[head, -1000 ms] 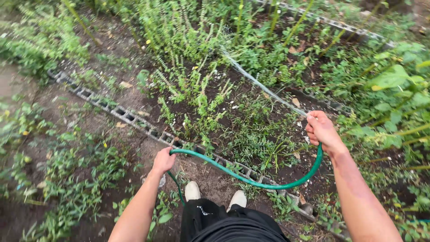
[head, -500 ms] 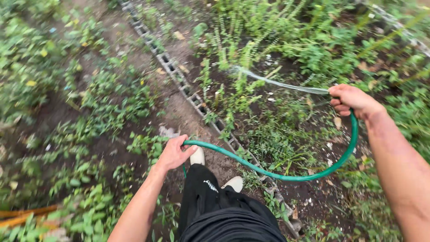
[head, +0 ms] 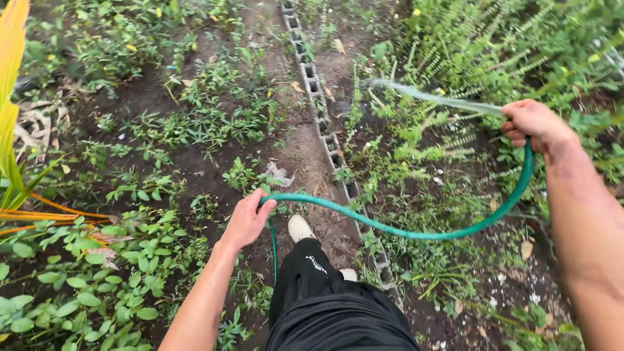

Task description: Watering plants in an outdoor garden using a hose.

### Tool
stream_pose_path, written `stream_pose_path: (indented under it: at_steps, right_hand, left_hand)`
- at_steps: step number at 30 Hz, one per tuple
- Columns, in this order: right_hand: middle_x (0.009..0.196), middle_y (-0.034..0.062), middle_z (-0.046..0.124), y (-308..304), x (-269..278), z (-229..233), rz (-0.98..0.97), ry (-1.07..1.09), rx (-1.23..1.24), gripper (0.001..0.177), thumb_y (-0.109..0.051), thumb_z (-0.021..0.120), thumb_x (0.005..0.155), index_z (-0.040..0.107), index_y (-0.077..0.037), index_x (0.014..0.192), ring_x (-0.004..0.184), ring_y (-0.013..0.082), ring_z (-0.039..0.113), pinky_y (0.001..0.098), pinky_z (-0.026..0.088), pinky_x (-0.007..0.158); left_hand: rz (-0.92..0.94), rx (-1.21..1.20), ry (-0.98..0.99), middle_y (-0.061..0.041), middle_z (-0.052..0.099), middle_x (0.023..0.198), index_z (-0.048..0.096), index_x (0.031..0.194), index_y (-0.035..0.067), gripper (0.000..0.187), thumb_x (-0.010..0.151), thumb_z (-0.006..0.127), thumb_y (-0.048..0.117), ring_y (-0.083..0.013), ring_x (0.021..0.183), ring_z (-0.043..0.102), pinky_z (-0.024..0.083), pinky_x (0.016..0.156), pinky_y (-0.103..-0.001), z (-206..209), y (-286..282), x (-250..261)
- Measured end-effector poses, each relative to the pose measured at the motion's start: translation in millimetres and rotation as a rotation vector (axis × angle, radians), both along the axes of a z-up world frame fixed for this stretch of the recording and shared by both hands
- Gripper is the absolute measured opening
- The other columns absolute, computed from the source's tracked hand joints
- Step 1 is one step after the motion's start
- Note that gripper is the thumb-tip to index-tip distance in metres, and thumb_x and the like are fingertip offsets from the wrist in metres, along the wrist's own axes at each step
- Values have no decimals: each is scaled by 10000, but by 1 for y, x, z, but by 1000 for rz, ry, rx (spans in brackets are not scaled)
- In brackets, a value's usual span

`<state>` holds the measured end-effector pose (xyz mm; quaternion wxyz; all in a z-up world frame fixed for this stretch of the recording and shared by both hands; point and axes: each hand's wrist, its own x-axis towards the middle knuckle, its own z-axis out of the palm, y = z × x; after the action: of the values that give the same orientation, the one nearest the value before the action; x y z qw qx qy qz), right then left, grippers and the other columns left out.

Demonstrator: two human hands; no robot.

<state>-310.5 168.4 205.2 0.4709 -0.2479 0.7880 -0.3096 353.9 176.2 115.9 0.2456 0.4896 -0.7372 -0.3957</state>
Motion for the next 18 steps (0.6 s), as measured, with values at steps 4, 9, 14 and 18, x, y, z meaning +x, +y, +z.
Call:
stream_pose_path:
  at_steps: [4, 9, 14, 18]
  right_hand:
    - [633, -38, 346, -56, 46, 0, 122, -43, 100, 156, -244, 463, 1070, 459, -174, 931, 465, 79, 255, 278, 200, 393]
    - [631, -39, 363, -141, 87, -8, 246, -89, -14, 226, -233, 461, 1079, 392, -137, 886, 449, 84, 271, 285, 220, 370]
    - [615, -30, 368, -214, 160, 0, 376, -38, 98, 159, -213, 460, 1046, 460, -178, 890, 440, 94, 262, 295, 212, 373]
    - [625, -36, 367, -276, 169, -14, 395, -32, -10, 219, -258, 467, 1088, 437, -148, 901, 442, 89, 282, 284, 225, 373]
  left_hand:
    - [12, -19, 22, -112, 556, 670, 576, 926, 37, 259, 972, 628, 287, -274, 595, 563, 445, 560, -412, -1, -6, 16]
    - [168, 36, -22, -126, 548, 631, 584, 885, 32, 296, 986, 632, 306, -263, 560, 537, 433, 551, -407, -9, -23, 32]
    - [369, 76, -27, -141, 520, 583, 564, 862, 15, 352, 984, 643, 335, -253, 516, 488, 411, 525, -398, -21, -37, 52]
    - [471, 75, 14, -126, 498, 563, 561, 849, 14, 376, 982, 650, 354, -233, 504, 437, 387, 506, -390, -30, -40, 70]
